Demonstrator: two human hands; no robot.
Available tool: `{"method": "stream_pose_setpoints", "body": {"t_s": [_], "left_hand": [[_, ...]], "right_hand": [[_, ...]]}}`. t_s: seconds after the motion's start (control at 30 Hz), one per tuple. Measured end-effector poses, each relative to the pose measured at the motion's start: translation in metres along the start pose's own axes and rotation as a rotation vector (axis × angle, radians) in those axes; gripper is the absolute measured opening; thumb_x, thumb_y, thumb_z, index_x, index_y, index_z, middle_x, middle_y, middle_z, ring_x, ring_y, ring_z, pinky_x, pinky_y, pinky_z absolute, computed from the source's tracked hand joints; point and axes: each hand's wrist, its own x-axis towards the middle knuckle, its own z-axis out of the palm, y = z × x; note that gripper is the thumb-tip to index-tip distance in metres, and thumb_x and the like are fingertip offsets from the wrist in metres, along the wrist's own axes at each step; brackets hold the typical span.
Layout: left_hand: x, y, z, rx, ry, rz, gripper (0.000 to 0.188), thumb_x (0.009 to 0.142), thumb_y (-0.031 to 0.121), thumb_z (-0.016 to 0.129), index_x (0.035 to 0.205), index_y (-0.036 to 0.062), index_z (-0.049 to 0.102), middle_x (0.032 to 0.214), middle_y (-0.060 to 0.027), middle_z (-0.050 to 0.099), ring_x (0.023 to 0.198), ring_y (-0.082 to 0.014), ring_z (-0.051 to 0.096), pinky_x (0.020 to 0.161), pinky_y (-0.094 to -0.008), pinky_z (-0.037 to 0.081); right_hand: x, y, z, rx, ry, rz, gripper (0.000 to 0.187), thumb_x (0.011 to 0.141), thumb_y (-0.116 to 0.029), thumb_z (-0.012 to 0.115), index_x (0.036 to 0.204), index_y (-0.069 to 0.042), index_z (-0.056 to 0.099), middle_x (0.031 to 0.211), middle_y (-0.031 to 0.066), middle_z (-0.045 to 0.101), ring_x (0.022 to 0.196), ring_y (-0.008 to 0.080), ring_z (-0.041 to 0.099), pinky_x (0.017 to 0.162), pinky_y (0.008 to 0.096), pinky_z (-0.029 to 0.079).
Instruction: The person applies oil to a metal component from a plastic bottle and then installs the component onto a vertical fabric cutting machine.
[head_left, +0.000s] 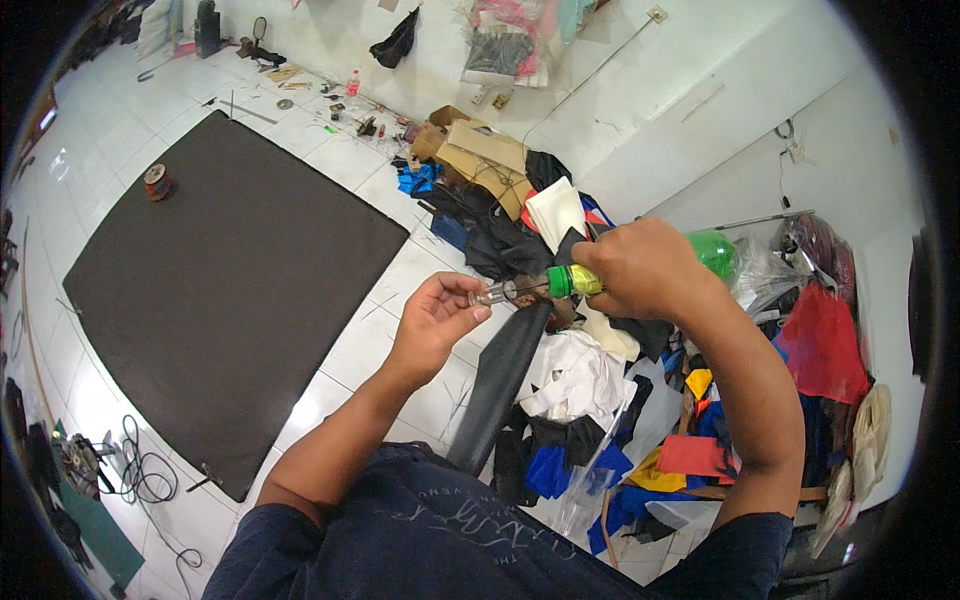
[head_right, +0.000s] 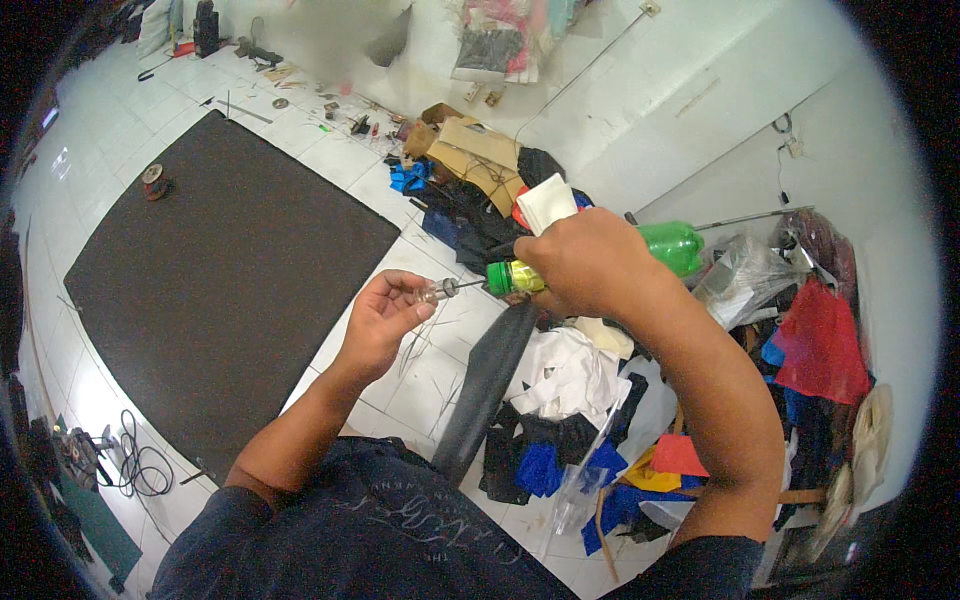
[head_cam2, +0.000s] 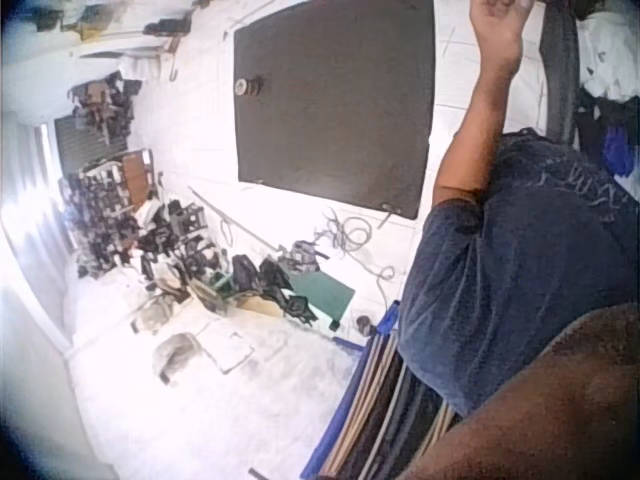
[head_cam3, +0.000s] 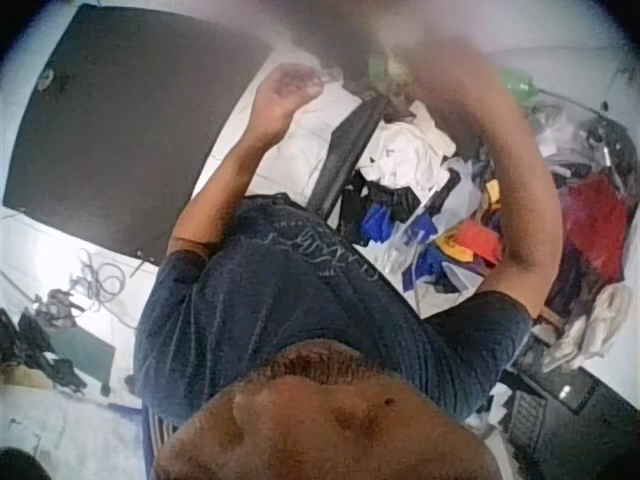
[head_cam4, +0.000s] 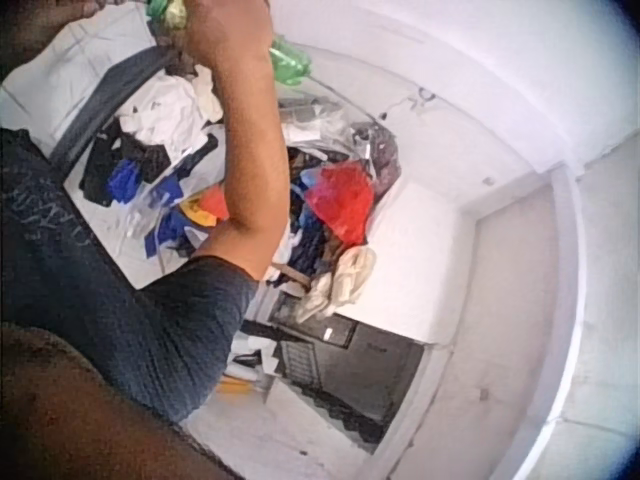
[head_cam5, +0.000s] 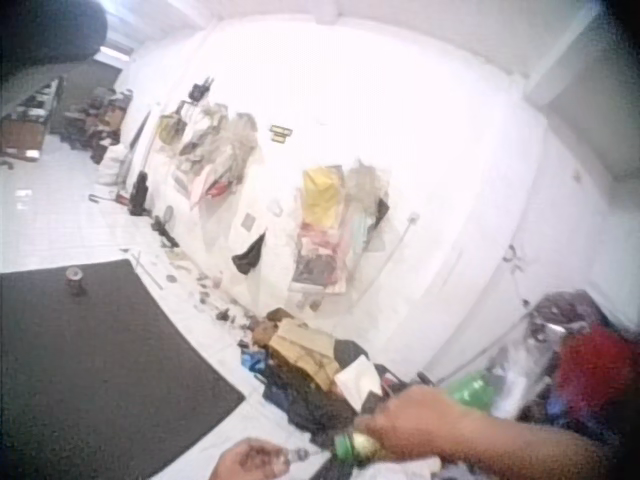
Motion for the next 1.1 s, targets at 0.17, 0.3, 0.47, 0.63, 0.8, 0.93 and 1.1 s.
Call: {"method": "stream_pose_setpoints", "body": {"t_s": [0.17, 0.3, 0.47, 0.63, 0.8, 0.93, 1.1], "left_hand": [[0.008, 0.023, -0.023, 0.008, 0.019, 0.008, 0.032, 0.084, -0.004, 0.07, 0.112, 0.0006, 0.055, 0.108, -0.0078, 0.063, 0.099, -0.0132, 0.061, 0.091, -0.0291, 0.048], [0.012, 0.035, -0.038, 0.018, 0.04, -0.006, 0.033, 0.084, -0.003, 0.07, 0.112, 0.0008, 0.055, 0.107, -0.0076, 0.063, 0.099, -0.013, 0.061, 0.091, -0.029, 0.048], [0.019, 0.046, -0.054, -0.016, 0.034, 0.019, 0.033, 0.084, -0.003, 0.07, 0.112, 0.0011, 0.055, 0.107, -0.0079, 0.064, 0.099, -0.0133, 0.061, 0.091, -0.0289, 0.049], [0.026, 0.05, -0.065, -0.055, 0.048, 0.034, 0.032, 0.084, -0.003, 0.07, 0.112, 0.0012, 0.055, 0.107, -0.0087, 0.064, 0.099, -0.0141, 0.061, 0.091, -0.0293, 0.049], [0.03, 0.056, -0.073, -0.068, 0.056, 0.03, 0.032, 0.084, -0.003, 0.07, 0.112, 0.0011, 0.055, 0.107, -0.009, 0.064, 0.099, -0.0144, 0.061, 0.091, -0.0298, 0.049], [0.035, 0.057, -0.078, -0.079, 0.065, 0.023, 0.032, 0.083, -0.003, 0.071, 0.112, 0.0014, 0.055, 0.107, -0.0092, 0.063, 0.099, -0.0146, 0.061, 0.09, -0.03, 0.05], [0.041, 0.058, -0.079, -0.066, 0.075, 0.001, 0.033, 0.083, -0.001, 0.072, 0.111, 0.0015, 0.055, 0.106, -0.0092, 0.063, 0.098, -0.0146, 0.061, 0.09, -0.0301, 0.05]], "right_hand": [[0.029, -0.004, -0.015, 0.001, 0.043, -0.026, 0.027, 0.071, -0.03, 0.075, 0.086, -0.011, 0.061, 0.072, 0.0104, 0.065, 0.072, 0.0327, 0.066, 0.064, 0.0455, 0.051], [0.05, -0.016, -0.032, -0.014, 0.004, -0.029, 0.031, 0.072, -0.036, 0.078, 0.087, -0.011, 0.066, 0.077, 0.0113, 0.07, 0.077, 0.0311, 0.07, 0.067, 0.0441, 0.055], [0.072, -0.018, -0.047, -0.062, 0.0, -0.07, 0.031, 0.071, -0.035, 0.078, 0.088, -0.012, 0.066, 0.076, 0.0112, 0.07, 0.076, 0.0311, 0.07, 0.067, 0.0443, 0.055], [0.089, -0.018, -0.056, -0.077, -0.029, -0.069, 0.03, 0.07, -0.032, 0.078, 0.089, -0.011, 0.066, 0.077, 0.0117, 0.07, 0.076, 0.0313, 0.07, 0.067, 0.044, 0.055], [0.103, -0.017, -0.063, -0.085, -0.043, -0.082, 0.031, 0.071, -0.032, 0.078, 0.09, -0.011, 0.066, 0.077, 0.0125, 0.07, 0.077, 0.0317, 0.07, 0.068, 0.0441, 0.055], [0.11, -0.018, -0.066, -0.088, -0.041, -0.09, 0.031, 0.071, -0.033, 0.078, 0.09, -0.011, 0.066, 0.078, 0.0123, 0.07, 0.078, 0.0317, 0.07, 0.068, 0.0443, 0.055], [0.116, -0.012, -0.062, -0.089, 0.007, -0.127, 0.032, 0.072, -0.033, 0.077, 0.091, -0.011, 0.064, 0.079, 0.0111, 0.07, 0.079, 0.0312, 0.07, 0.069, 0.0438, 0.055]]}}
